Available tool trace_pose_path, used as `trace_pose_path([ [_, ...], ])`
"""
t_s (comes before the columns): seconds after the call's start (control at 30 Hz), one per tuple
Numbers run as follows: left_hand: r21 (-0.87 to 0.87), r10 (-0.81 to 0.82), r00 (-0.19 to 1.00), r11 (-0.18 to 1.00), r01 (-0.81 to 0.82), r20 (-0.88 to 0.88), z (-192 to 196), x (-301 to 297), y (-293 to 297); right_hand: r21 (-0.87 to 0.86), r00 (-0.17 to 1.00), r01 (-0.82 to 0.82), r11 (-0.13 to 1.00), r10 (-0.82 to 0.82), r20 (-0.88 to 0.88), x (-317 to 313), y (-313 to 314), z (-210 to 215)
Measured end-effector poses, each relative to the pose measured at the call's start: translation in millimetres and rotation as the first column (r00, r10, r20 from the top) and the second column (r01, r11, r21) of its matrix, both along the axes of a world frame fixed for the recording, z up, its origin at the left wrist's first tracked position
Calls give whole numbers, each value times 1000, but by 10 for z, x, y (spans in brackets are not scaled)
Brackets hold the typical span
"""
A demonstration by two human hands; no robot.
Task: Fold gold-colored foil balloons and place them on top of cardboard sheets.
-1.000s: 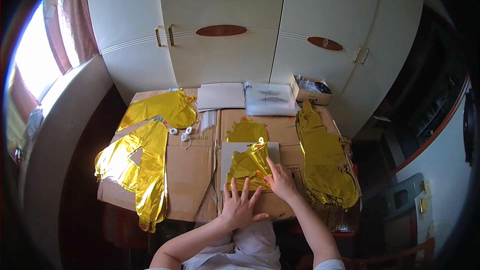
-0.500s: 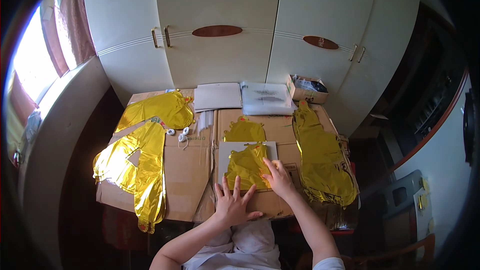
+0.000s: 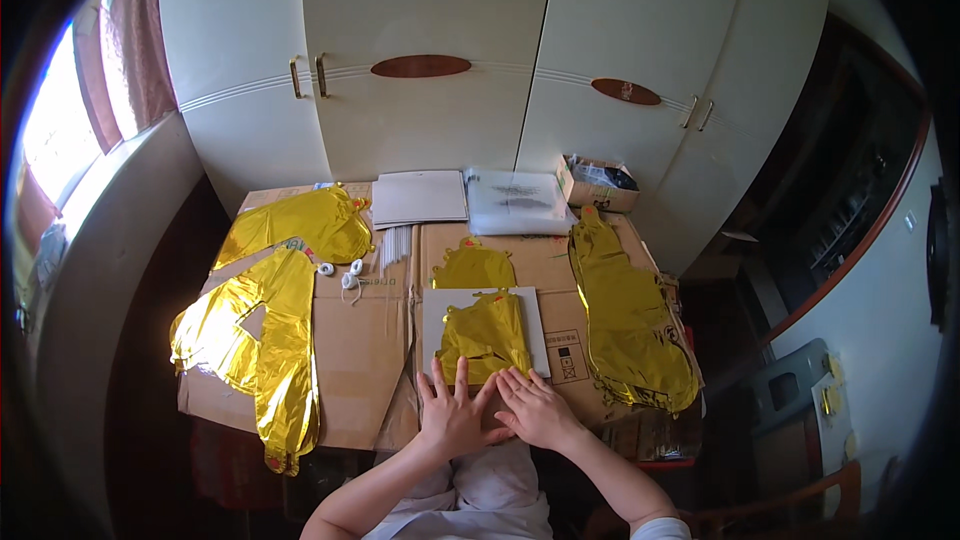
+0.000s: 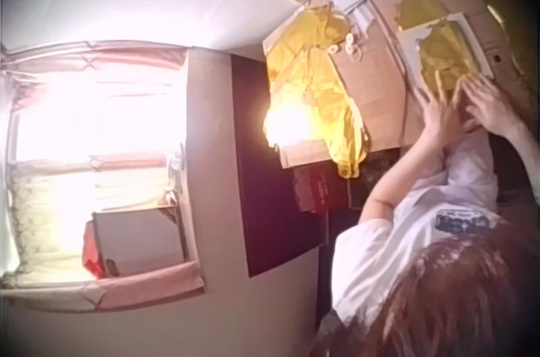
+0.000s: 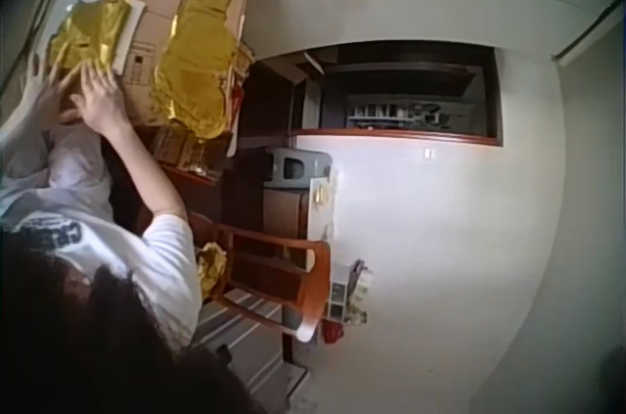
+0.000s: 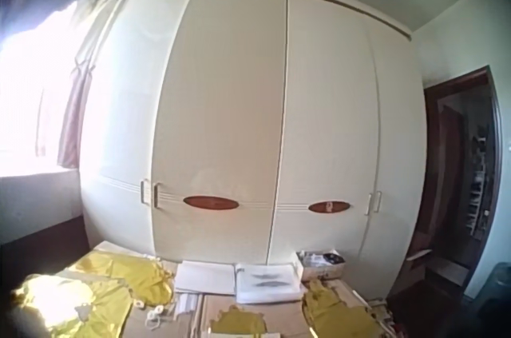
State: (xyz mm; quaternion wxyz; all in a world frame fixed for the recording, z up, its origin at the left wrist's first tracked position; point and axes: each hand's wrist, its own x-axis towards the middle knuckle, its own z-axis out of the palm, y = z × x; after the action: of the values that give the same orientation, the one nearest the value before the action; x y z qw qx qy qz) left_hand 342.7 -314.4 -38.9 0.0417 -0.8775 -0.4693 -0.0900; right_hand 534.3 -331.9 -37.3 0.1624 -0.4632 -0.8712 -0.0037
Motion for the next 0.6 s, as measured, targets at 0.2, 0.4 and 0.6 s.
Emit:
trace_pose_path([
  [0.2,-15,5,1000,1000,-5,25,20,-7,-5,27,999,47,999,-46,-16,143,31,-29],
  [0.4,-12,11,999,1000,-10,41,35,1,-2,22,997,68,997,-67,-31,240,29,-27],
  [0.6,12,147,988,989,-147,37,66,-30,11,37,998,64,997,-64,-2,231,36,2],
])
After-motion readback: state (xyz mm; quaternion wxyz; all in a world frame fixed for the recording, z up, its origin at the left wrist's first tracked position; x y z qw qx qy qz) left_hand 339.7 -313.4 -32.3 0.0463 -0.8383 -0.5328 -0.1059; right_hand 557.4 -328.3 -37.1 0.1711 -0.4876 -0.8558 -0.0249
